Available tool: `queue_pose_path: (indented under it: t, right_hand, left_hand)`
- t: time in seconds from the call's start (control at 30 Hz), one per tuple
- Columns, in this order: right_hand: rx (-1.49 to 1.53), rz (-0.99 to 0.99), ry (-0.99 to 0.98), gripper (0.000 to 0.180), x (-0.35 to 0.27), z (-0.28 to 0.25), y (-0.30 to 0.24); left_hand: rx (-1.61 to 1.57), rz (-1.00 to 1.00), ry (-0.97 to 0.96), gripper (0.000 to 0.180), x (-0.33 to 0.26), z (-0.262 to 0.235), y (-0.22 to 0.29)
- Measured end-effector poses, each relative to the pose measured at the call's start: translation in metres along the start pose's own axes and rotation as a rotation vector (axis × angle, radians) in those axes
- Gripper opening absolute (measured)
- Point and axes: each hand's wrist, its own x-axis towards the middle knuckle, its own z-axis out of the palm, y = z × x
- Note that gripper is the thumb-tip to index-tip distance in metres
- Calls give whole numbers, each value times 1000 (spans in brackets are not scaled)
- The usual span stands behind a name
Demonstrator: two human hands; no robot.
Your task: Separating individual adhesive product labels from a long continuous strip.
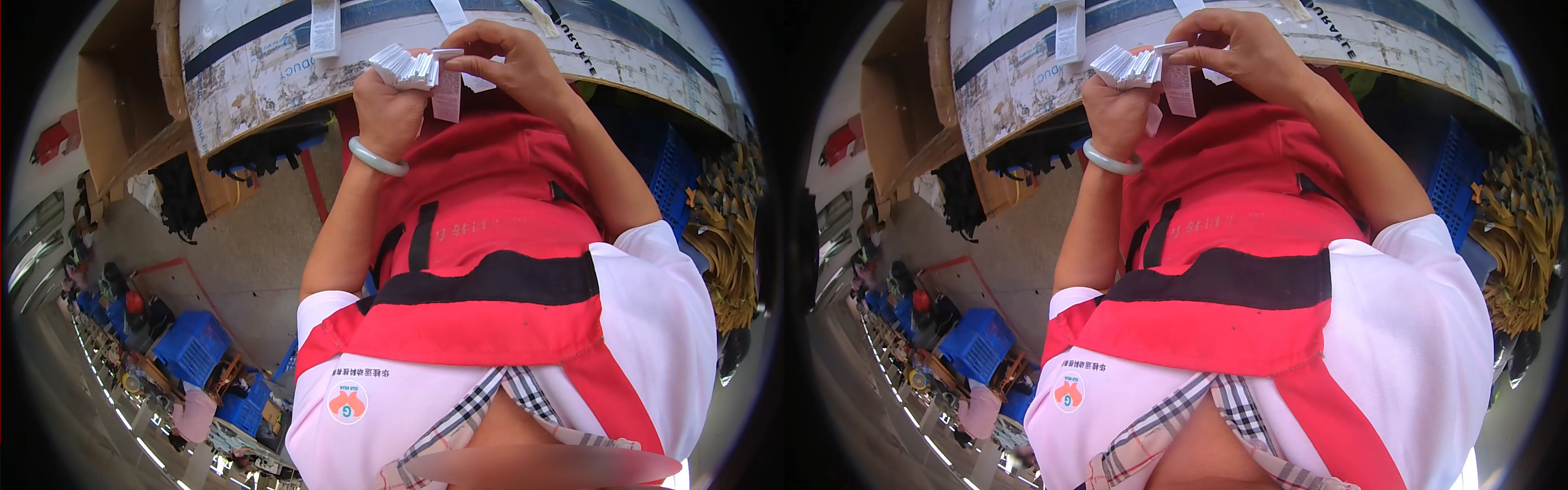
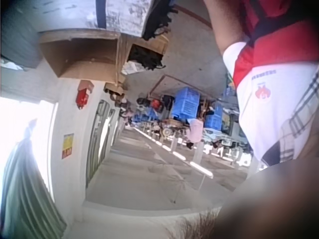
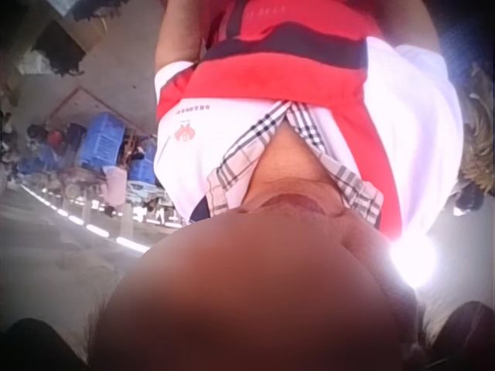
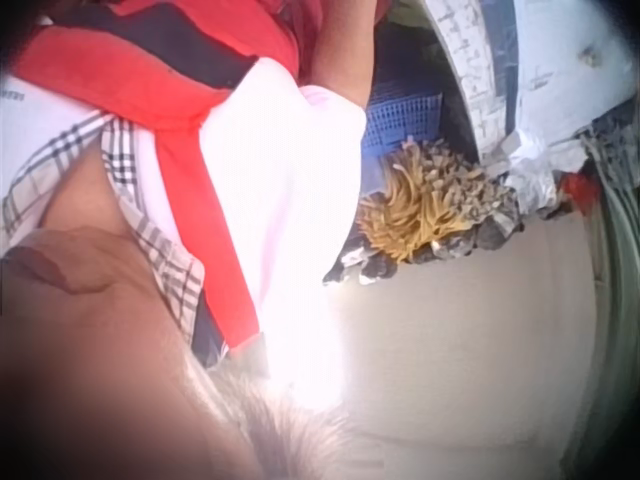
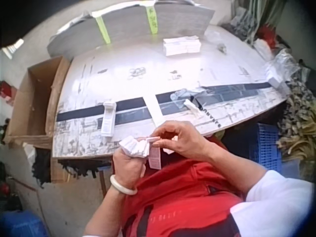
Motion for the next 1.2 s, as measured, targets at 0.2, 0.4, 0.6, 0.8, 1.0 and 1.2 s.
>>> queue_pose_path:
  t: [0.2, 0.4, 0.6, 0.8, 1.0, 1.2]
  right_hand:
    - [53, -22, 33, 19, -5, 3, 12]
    - [138, 35, 0, 20, -5, 4, 10]
    - [201, 13, 17, 19, -7, 8, 9]
    - [431, 268, -421, 13, -5, -14, -8]
    - [315, 62, -53, 19, -4, 14, 5]
    - [-47, -56, 79, 23, 13, 1, 39]
  left_hand:
    - [-102, -138, -44, 23, -2, -1, 2]
    - [-157, -62, -38, 18, -2, -2, -1]
    - [-196, -51, -26, 14, -4, 1, -4]
    - [-493, -437, -135, 19, -2, -6, -3]
    - [-694, -488, -254, 35, -3, 1, -9]
    - [-645, -577, -264, 29, -1, -6, -15]
